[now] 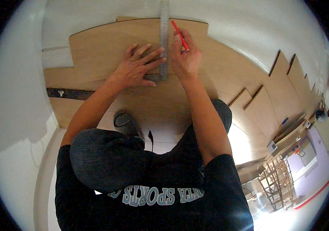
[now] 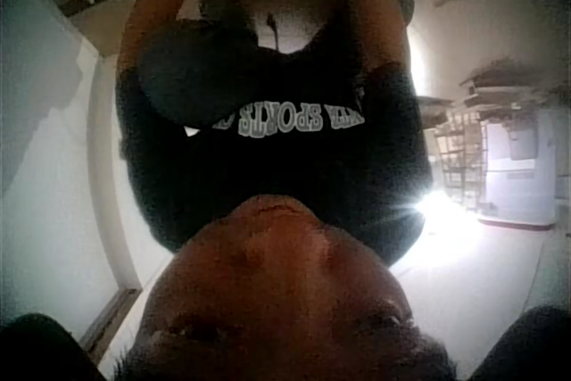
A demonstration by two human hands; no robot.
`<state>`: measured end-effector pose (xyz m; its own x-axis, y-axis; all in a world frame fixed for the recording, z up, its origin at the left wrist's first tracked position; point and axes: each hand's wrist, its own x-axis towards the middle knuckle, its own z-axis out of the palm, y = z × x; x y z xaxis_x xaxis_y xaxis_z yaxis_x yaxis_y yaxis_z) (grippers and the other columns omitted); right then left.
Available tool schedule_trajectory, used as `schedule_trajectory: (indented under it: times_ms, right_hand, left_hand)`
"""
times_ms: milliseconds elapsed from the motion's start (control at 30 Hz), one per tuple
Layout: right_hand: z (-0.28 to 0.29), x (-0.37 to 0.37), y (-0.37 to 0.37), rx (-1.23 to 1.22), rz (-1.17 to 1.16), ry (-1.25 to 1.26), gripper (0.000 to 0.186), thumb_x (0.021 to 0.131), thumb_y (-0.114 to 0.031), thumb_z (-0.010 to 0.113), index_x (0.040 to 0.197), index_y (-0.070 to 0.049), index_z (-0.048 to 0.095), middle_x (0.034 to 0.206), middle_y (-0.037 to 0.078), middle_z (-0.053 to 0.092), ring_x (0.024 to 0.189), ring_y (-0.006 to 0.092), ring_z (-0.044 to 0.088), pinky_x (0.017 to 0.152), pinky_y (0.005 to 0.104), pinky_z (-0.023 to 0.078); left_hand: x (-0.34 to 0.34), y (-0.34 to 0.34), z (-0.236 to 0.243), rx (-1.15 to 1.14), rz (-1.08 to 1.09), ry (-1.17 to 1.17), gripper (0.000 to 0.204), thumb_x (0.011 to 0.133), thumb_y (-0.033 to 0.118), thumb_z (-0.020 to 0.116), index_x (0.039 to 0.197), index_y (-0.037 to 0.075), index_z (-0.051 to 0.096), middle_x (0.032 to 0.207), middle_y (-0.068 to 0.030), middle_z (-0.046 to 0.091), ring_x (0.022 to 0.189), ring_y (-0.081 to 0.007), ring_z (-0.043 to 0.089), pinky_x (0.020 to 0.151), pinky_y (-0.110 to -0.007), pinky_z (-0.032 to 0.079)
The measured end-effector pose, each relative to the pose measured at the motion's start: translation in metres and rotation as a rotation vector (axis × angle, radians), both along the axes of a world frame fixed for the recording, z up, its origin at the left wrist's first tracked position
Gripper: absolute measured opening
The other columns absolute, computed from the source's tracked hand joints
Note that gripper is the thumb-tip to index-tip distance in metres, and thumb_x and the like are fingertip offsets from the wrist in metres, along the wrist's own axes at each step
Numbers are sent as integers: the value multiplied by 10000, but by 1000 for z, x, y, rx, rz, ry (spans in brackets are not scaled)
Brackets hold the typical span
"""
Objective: The person measures and marks a wood-patterned flooring plank with a pencil and a square, then uses a portable table saw to cut a segment from a plank while sitting on the floor.
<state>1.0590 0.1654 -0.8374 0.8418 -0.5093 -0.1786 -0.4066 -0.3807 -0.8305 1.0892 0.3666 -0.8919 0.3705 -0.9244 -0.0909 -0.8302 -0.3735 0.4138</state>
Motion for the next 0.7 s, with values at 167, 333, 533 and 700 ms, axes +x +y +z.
schedule_trajectory:
  times_ms: [167,333,533,700]
  right_hand:
    - [-9,-3,-1,-15,2,-8,326,1021,-203,539,1240,27,614,1049,114,724,990,174,686,879,307,535]
    - [-9,-2,0,-61,10,17,308,1019,-194,539,1241,2,622,1055,108,728,980,170,690,867,304,538]
    - [-13,1,-1,-99,15,56,284,1014,-182,543,1228,-19,634,1055,112,730,971,181,701,855,315,545]
    - [-11,-3,-3,2,9,2,277,1006,-188,547,1215,-32,642,1051,117,735,967,209,712,861,333,549]
  left_hand:
    - [-2,0,-3,-9,13,5,985,644,712,716,1508,351,408,1624,60,272,1439,-260,270,1165,-542,147]
    - [-1,-2,-1,10,15,-1,965,654,704,719,1503,358,416,1628,66,265,1443,-260,259,1163,-549,139]
    - [-2,-1,-3,-6,21,-1,959,654,678,739,1498,351,425,1630,67,261,1449,-254,257,1160,-554,140]
    - [-3,-1,-4,-19,21,30,955,650,654,752,1493,340,431,1629,65,263,1453,-256,257,1170,-553,135]
